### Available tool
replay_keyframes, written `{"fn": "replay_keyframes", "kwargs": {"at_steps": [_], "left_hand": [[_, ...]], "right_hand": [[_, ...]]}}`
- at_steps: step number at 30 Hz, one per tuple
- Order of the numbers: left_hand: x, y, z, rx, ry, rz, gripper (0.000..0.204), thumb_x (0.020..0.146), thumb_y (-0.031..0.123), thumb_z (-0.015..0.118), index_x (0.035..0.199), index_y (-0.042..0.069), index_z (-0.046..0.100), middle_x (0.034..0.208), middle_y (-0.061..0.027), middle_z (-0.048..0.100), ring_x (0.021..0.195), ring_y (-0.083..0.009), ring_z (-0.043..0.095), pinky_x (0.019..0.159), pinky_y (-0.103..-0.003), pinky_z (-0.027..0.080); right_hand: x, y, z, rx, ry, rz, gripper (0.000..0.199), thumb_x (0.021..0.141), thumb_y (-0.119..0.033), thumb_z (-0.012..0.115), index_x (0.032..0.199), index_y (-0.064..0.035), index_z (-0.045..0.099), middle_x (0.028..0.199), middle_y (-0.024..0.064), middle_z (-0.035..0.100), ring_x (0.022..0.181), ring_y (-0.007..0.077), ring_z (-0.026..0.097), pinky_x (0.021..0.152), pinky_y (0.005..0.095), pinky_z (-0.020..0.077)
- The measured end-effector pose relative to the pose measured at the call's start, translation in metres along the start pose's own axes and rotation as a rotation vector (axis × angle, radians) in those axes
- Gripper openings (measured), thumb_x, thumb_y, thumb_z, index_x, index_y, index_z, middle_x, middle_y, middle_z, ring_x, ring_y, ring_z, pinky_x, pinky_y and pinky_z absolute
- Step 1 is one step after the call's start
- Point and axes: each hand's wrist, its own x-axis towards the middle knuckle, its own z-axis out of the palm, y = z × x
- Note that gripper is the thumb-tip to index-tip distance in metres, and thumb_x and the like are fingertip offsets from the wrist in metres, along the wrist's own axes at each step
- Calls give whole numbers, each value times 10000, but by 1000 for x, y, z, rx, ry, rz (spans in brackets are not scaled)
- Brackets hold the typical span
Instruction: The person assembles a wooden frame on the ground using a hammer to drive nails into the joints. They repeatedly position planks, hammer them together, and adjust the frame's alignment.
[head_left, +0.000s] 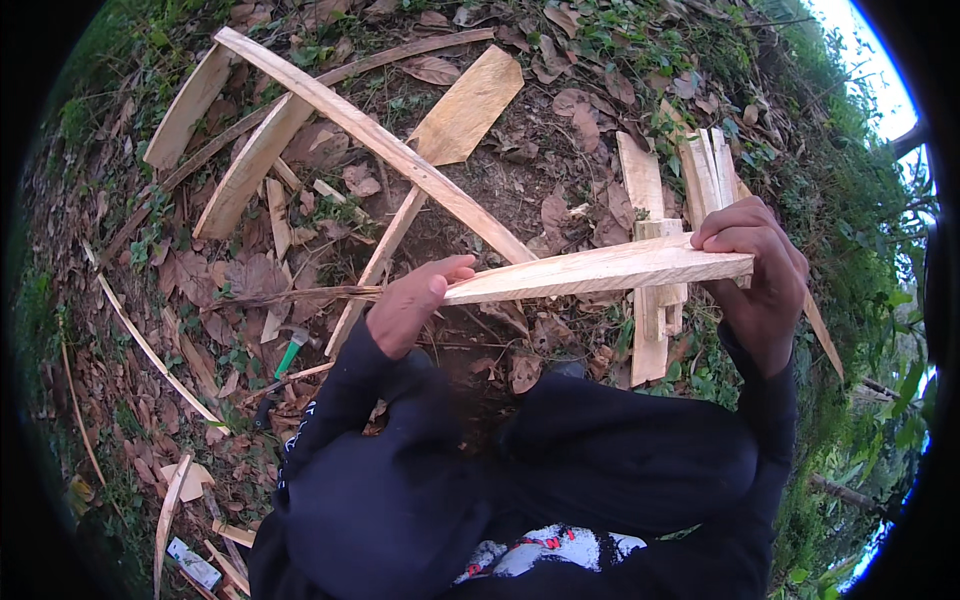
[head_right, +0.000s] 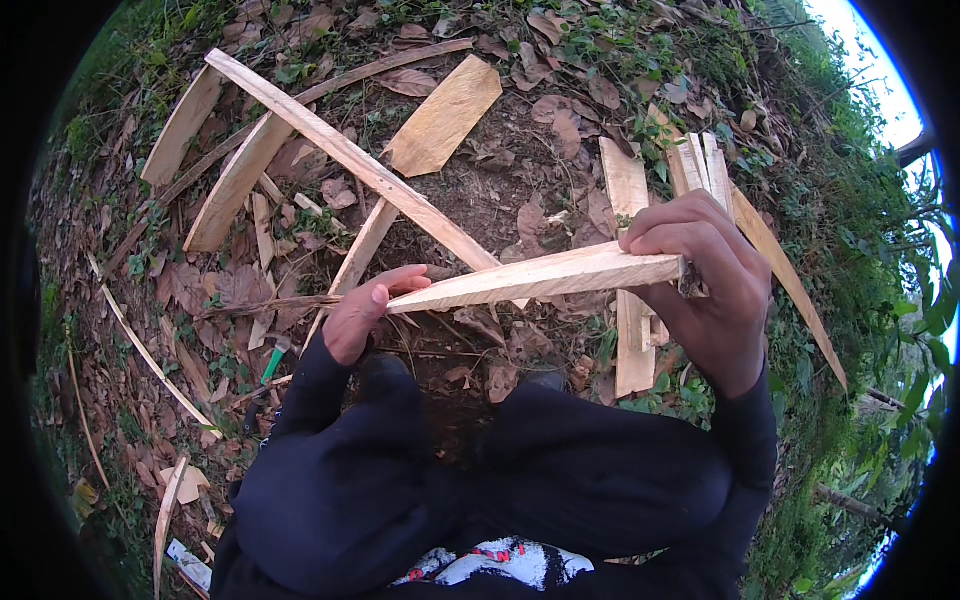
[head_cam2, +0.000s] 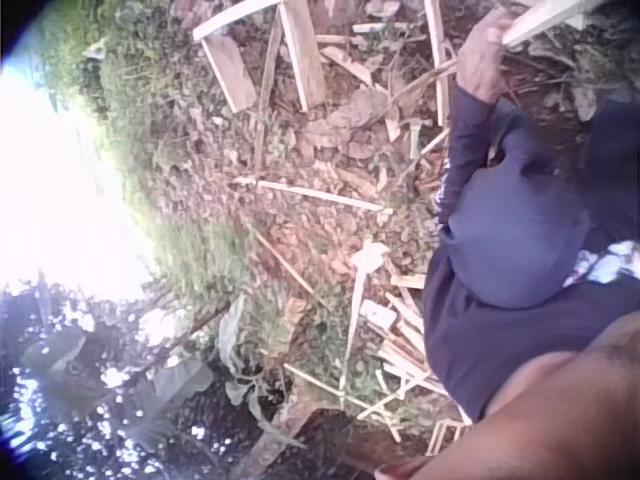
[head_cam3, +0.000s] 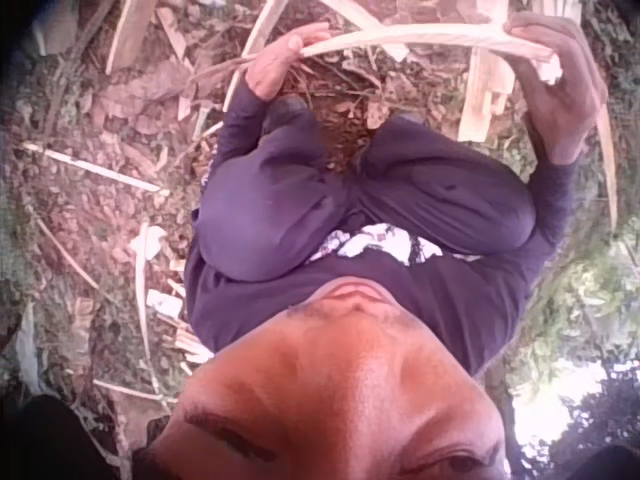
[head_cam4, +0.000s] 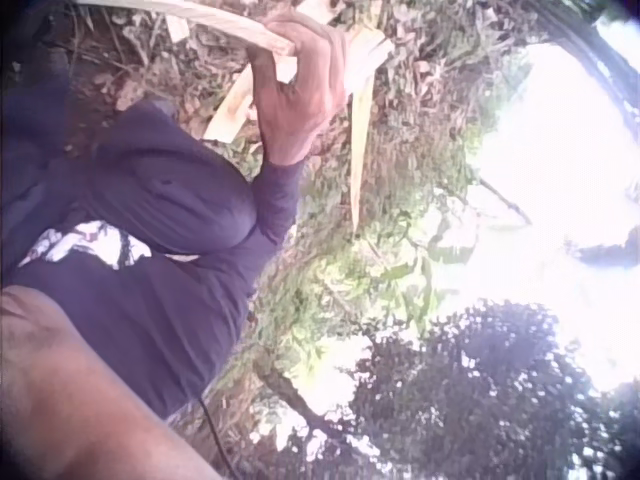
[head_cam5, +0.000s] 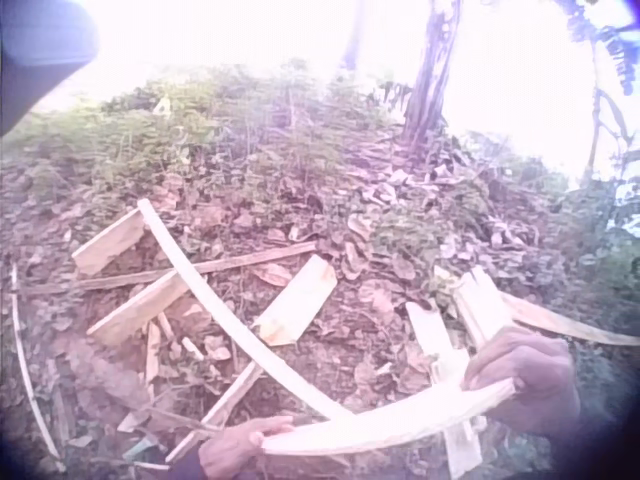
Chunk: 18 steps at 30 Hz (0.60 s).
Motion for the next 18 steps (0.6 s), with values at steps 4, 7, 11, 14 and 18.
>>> {"fn": "replay_keyframes", "kwargs": {"at_steps": [4,7,11,14,18], "left_hand": [[-9,13,-6,66,-39,-52,538,988,429,527,1348,30,537,1235,-130,596,1090,-177,578,948,-328,458],[-7,10,-7,-43,27,-96,648,949,525,550,1306,-15,528,1101,-68,637,919,-119,606,768,-280,506],[-3,-17,-12,-235,129,-96,327,976,294,582,1128,6,560,986,-25,642,839,-67,603,758,-224,492],[3,-35,-22,-503,112,-189,245,1003,276,557,1036,35,534,965,-35,643,841,-68,609,752,-229,502],[4,-42,-25,-624,134,-361,303,1039,276,495,1130,-4,566,1037,-75,662,909,-99,647,794,-248,524]], "right_hand": [[-15,7,-1,218,-29,403,308,749,-67,807,999,-12,636,898,93,670,861,162,646,738,295,501],[-15,10,4,455,39,617,337,829,-117,770,1088,28,610,952,63,662,902,99,619,786,258,487],[-14,30,5,723,-72,876,330,923,-192,669,1146,39,596,970,70,677,862,85,653,769,240,526],[-15,50,12,1152,-105,1027,328,949,-220,632,1128,53,602,988,103,702,795,119,707,705,232,586],[-22,56,20,1407,1,1154,354,950,-193,621,1144,98,567,1014,161,701,836,170,733,693,209,629]]}}
